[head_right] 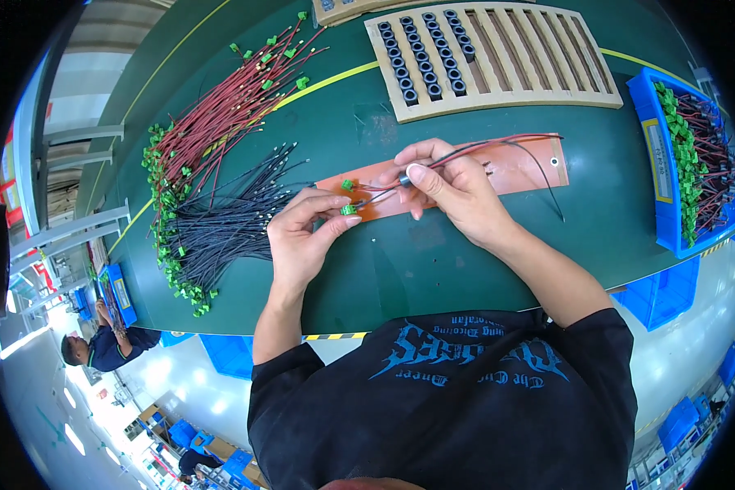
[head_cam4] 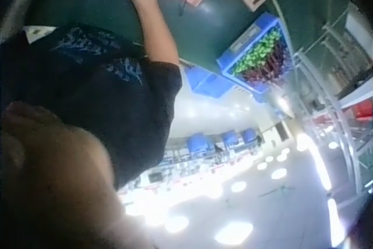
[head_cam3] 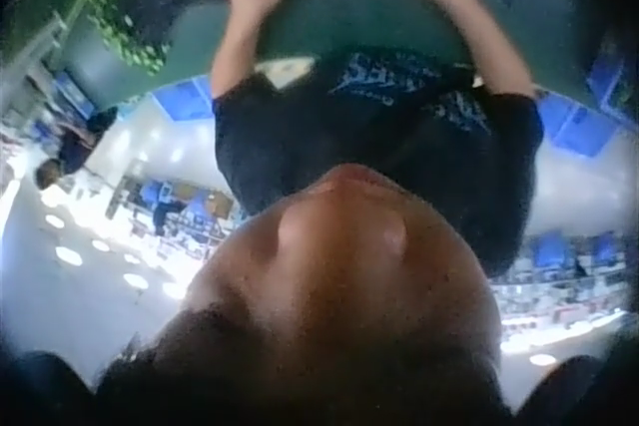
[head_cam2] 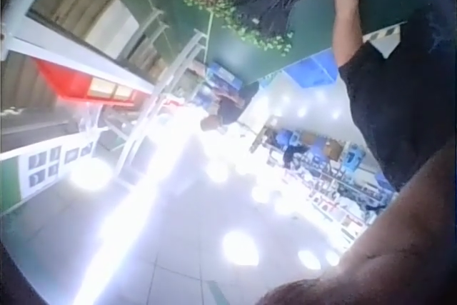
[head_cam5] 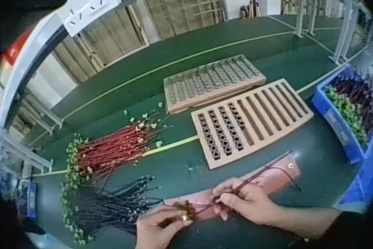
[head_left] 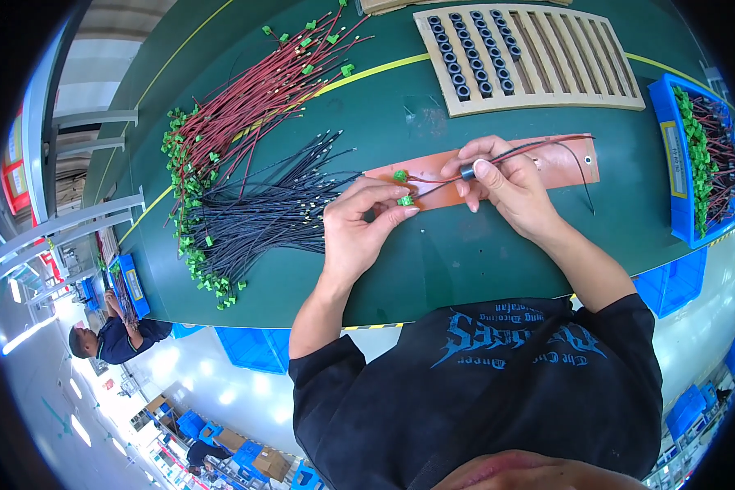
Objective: The person assembles small electronic wiring harnesses and electronic connectors on a workbench, using a connector insertion tool to join the components.
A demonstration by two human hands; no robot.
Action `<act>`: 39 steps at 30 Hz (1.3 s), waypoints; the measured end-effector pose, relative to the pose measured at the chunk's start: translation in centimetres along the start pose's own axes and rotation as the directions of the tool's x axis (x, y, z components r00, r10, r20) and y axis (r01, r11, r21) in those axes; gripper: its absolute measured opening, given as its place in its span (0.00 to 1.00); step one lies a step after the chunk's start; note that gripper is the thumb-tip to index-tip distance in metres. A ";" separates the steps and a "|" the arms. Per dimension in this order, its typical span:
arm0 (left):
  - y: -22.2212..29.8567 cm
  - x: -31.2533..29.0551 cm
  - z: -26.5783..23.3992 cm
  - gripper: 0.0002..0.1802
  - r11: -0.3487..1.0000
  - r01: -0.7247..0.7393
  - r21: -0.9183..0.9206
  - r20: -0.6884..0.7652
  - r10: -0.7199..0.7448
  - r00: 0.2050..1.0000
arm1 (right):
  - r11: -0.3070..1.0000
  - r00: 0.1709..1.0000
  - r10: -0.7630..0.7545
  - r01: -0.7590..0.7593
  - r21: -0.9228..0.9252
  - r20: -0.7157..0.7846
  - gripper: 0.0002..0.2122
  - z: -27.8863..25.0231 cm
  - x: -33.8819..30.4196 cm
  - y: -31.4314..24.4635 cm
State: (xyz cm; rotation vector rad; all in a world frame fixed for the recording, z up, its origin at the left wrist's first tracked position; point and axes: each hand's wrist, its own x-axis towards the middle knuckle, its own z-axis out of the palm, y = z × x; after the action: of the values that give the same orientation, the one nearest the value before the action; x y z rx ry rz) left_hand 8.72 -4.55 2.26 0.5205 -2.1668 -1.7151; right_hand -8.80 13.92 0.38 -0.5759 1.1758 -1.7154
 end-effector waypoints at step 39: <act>10.7 5.0 2.1 0.18 -0.185 -0.730 0.658 0.753 0.167 0.636 | 0.570 0.961 -0.271 0.209 -0.795 0.059 0.11 1.6 0.3 -0.4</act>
State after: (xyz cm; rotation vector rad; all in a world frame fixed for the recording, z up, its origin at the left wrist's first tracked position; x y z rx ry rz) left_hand 2.47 -2.93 12.37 -0.5751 -2.9583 0.5274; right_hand -7.83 12.97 1.34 -1.2799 2.0119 -1.3393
